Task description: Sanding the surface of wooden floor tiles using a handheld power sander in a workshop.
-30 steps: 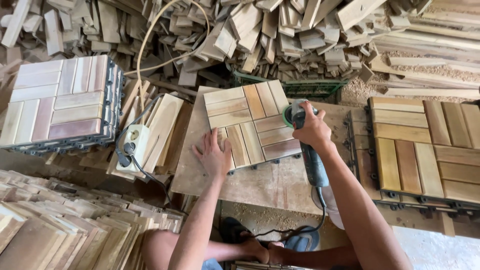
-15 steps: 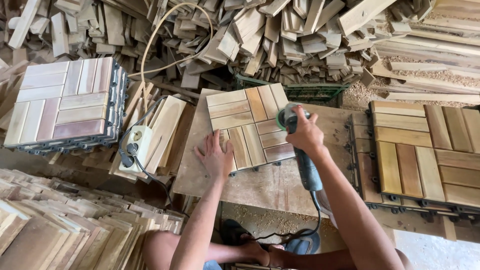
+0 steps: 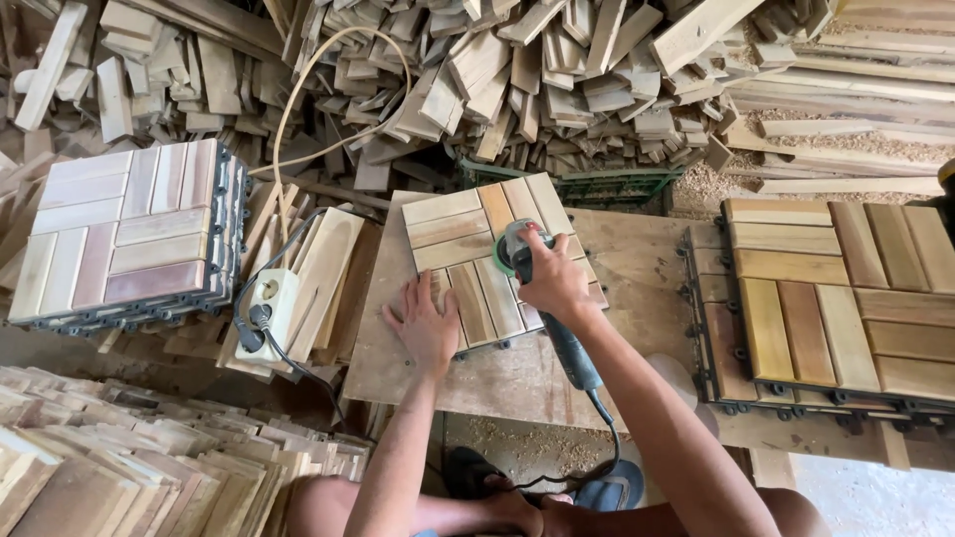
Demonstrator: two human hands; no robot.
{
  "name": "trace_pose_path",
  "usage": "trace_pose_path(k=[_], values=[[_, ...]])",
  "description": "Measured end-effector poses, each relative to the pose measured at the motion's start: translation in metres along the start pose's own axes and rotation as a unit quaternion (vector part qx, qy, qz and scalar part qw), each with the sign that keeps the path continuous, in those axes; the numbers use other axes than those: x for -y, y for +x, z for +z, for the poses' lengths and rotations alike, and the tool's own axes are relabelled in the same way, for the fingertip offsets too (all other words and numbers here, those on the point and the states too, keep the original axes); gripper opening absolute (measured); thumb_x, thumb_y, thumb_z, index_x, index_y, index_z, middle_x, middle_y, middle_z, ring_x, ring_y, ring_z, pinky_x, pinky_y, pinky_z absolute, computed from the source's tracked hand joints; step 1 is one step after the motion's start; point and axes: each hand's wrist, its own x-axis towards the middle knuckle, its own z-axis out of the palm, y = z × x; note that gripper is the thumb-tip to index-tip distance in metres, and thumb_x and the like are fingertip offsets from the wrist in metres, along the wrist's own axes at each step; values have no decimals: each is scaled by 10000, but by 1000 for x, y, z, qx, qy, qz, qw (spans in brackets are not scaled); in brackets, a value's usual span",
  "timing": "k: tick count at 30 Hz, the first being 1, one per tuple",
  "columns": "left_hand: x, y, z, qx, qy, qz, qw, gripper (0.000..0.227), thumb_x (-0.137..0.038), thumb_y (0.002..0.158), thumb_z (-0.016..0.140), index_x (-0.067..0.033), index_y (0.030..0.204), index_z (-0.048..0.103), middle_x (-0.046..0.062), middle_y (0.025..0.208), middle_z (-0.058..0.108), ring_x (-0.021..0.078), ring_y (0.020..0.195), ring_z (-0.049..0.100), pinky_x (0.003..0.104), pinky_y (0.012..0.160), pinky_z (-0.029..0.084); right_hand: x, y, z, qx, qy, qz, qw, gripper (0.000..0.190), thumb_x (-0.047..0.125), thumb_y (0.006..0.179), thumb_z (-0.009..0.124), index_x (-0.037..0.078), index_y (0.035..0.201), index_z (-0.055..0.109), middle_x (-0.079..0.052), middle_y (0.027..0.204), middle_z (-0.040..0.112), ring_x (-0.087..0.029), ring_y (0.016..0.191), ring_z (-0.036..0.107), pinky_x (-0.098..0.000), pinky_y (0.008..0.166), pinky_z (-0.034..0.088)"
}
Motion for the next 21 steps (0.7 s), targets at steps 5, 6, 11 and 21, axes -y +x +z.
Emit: trace_pose_path(k=[5,6,11,21], values=[[5,0,3,-1,-13,-1,1000,568,-446,1013,524,-157,1501,493,153,1529,500,325,1505,364,612,1214,14,-14,4,-3,-11,-13,8,1000,797,248,785,729,390,1469,344,-199,1377,391,-523,1030,692,-578,912,576],[4,0,3,-1,-16,0,1000,572,-446,1010,519,-159,1505,488,155,1530,498,330,1505,364,617,1213,19,-22,10,0,-19,-18,13,1000,827,254,766,741,401,1472,335,-191,1371,396,-511,1030,698,-572,911,577],[6,2,6,11,-17,-5,1000,579,-459,995,508,-189,1506,479,143,1544,483,321,1517,343,614,1212,2,-48,21,-4,-25,-14,41,999,830,267,764,742,433,1466,331,-184,1387,385,-514,1059,688,-571,939,562],[12,2,10,10,-15,7,1000,590,-449,989,489,-179,1514,464,158,1541,478,332,1513,344,630,1203,8,-81,26,-22,-45,-12,87,995,874,245,699,739,449,1442,327,-183,1380,379,-509,1066,686,-565,964,537]])
